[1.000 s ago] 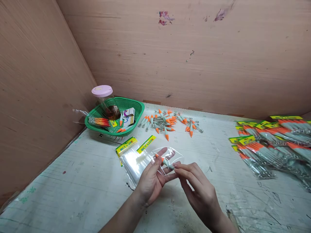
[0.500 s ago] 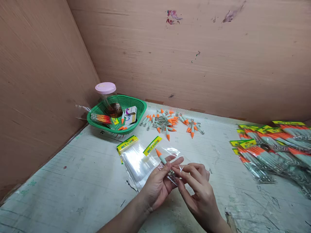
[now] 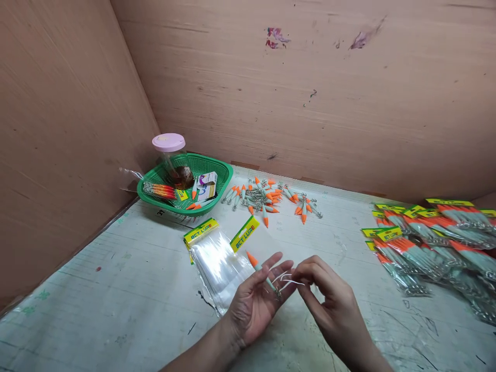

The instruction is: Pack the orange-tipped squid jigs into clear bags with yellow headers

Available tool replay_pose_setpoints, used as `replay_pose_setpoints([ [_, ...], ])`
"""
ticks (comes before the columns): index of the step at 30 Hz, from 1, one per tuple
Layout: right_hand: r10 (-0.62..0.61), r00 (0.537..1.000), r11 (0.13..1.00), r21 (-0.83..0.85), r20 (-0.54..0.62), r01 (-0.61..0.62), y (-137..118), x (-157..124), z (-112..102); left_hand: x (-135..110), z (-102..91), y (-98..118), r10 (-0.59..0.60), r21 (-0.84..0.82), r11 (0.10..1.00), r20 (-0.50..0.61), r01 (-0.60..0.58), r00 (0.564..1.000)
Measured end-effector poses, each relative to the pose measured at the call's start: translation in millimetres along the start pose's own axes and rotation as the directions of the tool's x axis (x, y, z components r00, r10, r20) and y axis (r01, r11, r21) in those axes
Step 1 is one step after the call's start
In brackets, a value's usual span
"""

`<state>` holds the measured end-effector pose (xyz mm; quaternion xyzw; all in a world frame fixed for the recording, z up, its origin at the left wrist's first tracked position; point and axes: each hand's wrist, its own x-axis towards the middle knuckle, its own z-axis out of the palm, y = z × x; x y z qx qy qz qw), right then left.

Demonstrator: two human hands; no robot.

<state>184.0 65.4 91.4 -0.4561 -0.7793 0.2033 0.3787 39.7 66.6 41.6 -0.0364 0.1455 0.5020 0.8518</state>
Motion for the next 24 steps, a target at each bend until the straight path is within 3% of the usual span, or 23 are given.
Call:
replay_pose_setpoints([
  [6,0.052,0.998,0.999,-0.01,0.028,-0.052,-10,4,-4,4,-1.2,0,0.031,0.009,1.0,-0.15,-0.03,0.988],
  [10,0.099,0.972,0.993,0.034,0.215,-0.108,-8,5,3,4,1.0,2,0.078,0.059,0.996,-0.22,-0.066,0.972],
  [13,0.118,0.962,0.993,-0.016,0.245,-0.118,-3,6,10,4,1.9,3,0.098,0.119,0.99,-0.22,-0.073,0.971],
  [21,0.046,0.977,0.996,-0.081,0.208,-0.03,-1,-2,19,5,1.9,5,0.095,0.153,0.986,-0.235,-0.059,0.967],
  [24,-0.027,0.962,0.999,-0.024,0.271,0.035,10,9,13,6,3.0,10,0.115,0.148,0.986,-0.285,-0.075,0.952],
])
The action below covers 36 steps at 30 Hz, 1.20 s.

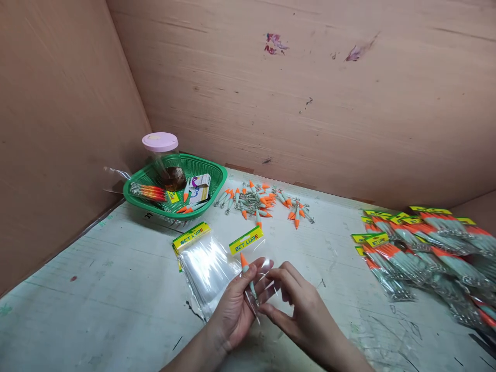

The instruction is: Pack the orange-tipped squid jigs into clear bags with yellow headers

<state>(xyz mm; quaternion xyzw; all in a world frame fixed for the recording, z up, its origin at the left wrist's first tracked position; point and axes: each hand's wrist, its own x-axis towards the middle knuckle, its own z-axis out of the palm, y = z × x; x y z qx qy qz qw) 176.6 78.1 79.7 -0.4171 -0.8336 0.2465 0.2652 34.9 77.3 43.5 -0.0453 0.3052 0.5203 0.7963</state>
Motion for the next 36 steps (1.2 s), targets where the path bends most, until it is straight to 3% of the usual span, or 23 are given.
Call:
replay_pose_setpoints([
  [2,0.01,1.0,1.0,0.023,0.015,-0.011,24,14,-14,2,0.4,5,0.018,-0.014,1.0,-0.025,-0.019,1.0],
  [3,0.073,0.997,0.997,-0.007,-0.035,-0.073,42,22,-23,3,0.5,7,0.028,-0.019,0.999,-0.03,-0.028,0.999],
  [6,0.248,0.933,0.95,-0.121,-0.261,-0.286,101,47,-48,6,0.5,12,0.053,-0.022,0.998,-0.045,-0.054,0.998],
  [9,0.331,0.873,0.887,-0.197,-0.359,-0.418,140,65,-57,8,0.7,14,0.077,-0.012,0.997,-0.056,-0.077,0.995],
  [12,0.334,0.892,0.874,-0.255,-0.304,-0.415,140,79,-35,7,1.0,14,0.082,-0.011,0.997,-0.045,-0.082,0.996],
  [15,0.341,0.921,0.873,-0.298,-0.189,-0.385,119,94,9,6,0.8,15,0.075,-0.016,0.997,-0.008,-0.075,0.997],
  [18,0.407,0.896,0.83,-0.338,-0.177,-0.443,103,110,41,6,-0.1,19,0.089,-0.018,0.996,0.024,-0.089,0.996],
  [20,0.455,0.864,0.786,-0.359,-0.215,-0.503,102,115,45,8,-0.7,23,0.112,-0.023,0.993,0.023,-0.112,0.993],
  [23,0.495,0.823,0.729,-0.383,-0.279,-0.568,113,105,23,10,-1.3,29,0.142,-0.038,0.989,-0.002,-0.142,0.99],
  [26,0.484,0.813,0.706,-0.405,-0.324,-0.582,128,78,-12,10,-1.2,32,0.149,-0.046,0.988,-0.016,-0.15,0.989],
  [31,0.35,0.882,0.791,-0.405,-0.314,-0.459,143,34,-56,8,0.1,34,0.147,-0.04,0.988,-0.031,-0.148,0.989],
  [36,0.203,0.945,0.873,-0.391,-0.256,-0.293,144,13,-86,7,3.1,34,0.156,-0.01,0.988,-0.057,-0.157,0.986],
])
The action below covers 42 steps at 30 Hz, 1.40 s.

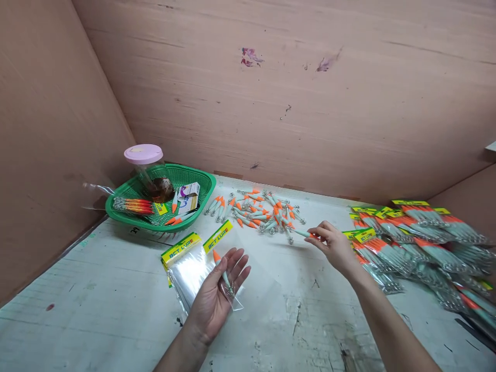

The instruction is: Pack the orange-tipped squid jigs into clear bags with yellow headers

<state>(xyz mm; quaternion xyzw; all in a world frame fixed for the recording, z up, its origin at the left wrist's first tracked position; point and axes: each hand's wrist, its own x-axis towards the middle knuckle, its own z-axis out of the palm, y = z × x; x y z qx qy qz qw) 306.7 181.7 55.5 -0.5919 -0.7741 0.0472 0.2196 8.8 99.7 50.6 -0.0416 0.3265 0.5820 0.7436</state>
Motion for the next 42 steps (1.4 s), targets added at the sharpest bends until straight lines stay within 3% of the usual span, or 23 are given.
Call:
replay_pose_setpoints([
  [3,-0.109,0.991,0.994,0.038,0.072,0.107,2,-9,-7,-1,0.3,-1,-0.009,0.015,1.0,-0.006,0.009,1.0],
  [6,-0.148,0.977,0.988,0.069,0.151,0.139,-3,-24,2,-1,-0.1,-4,-0.024,0.035,0.999,0.0,0.024,1.0],
  [10,-0.057,0.991,0.997,0.067,0.124,0.049,-19,-50,20,-3,0.9,-6,-0.019,0.058,0.998,-0.01,0.02,1.0],
  [15,0.069,0.995,0.993,0.088,0.078,-0.076,-57,-75,37,-2,1.4,-5,-0.006,0.062,0.998,-0.009,0.006,1.0],
  [19,0.151,0.987,0.987,0.044,0.045,-0.153,-83,-61,59,1,-0.9,-6,-0.017,0.062,0.998,0.001,0.017,1.0],
  [24,0.186,0.982,0.982,-0.025,0.031,-0.185,-92,-30,80,3,-2.5,-7,-0.026,0.053,0.998,-0.003,0.026,1.0],
  [28,0.114,0.992,0.993,0.004,0.051,-0.114,-92,-33,79,3,-2.5,-6,-0.028,0.045,0.999,-0.006,0.028,1.0],
  [35,-0.039,0.993,0.984,0.18,0.11,0.019,-91,-73,57,2,0.7,-3,-0.021,0.035,0.999,-0.025,0.022,0.999],
  [42,0.069,0.995,0.925,0.368,0.067,-0.088,-86,-93,52,4,1.1,-2,-0.018,0.031,0.999,-0.035,0.019,0.999],
])
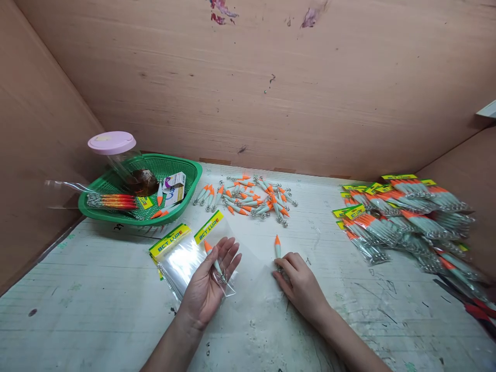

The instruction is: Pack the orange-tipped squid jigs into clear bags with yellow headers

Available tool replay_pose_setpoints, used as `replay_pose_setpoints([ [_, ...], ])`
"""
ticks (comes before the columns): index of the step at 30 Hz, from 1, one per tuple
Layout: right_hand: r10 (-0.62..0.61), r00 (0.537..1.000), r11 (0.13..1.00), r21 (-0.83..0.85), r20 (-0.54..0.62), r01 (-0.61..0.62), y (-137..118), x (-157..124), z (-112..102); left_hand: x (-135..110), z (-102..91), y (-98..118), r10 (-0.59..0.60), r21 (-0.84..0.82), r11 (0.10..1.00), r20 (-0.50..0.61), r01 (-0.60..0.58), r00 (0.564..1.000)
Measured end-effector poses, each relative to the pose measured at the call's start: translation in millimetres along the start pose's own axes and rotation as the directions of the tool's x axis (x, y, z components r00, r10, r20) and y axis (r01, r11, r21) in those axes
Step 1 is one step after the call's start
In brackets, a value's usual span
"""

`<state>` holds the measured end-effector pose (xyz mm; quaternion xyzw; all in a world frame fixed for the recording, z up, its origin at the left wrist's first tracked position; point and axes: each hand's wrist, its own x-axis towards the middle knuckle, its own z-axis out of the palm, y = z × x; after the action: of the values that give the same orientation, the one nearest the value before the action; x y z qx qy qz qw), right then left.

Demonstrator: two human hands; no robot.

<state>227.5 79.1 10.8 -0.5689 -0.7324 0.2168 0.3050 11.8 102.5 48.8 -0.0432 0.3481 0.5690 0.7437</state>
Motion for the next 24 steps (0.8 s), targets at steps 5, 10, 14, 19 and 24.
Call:
replay_pose_setpoints([
  [5,0.156,0.987,0.945,0.294,-0.035,-0.14,1,-16,-14,2,-0.8,0,0.007,-0.016,1.0,-0.011,-0.007,1.0],
  [10,0.501,0.844,0.264,0.894,0.193,-0.361,-13,-32,-28,3,-1.6,-1,0.013,-0.036,0.999,-0.026,-0.014,1.0],
  [14,0.489,0.826,0.138,0.911,0.28,-0.39,-28,-38,-32,2,-2.0,-2,0.027,-0.024,0.999,-0.03,-0.028,0.999],
  [19,0.33,0.94,0.554,0.789,0.083,-0.264,-48,-45,-38,-1,-1.4,-4,0.036,-0.001,0.999,0.014,-0.036,0.999],
  [24,-0.147,0.988,0.941,0.314,0.044,0.125,-73,-39,-39,-1,-3.1,-6,0.013,-0.013,1.0,0.041,-0.013,0.999],
])
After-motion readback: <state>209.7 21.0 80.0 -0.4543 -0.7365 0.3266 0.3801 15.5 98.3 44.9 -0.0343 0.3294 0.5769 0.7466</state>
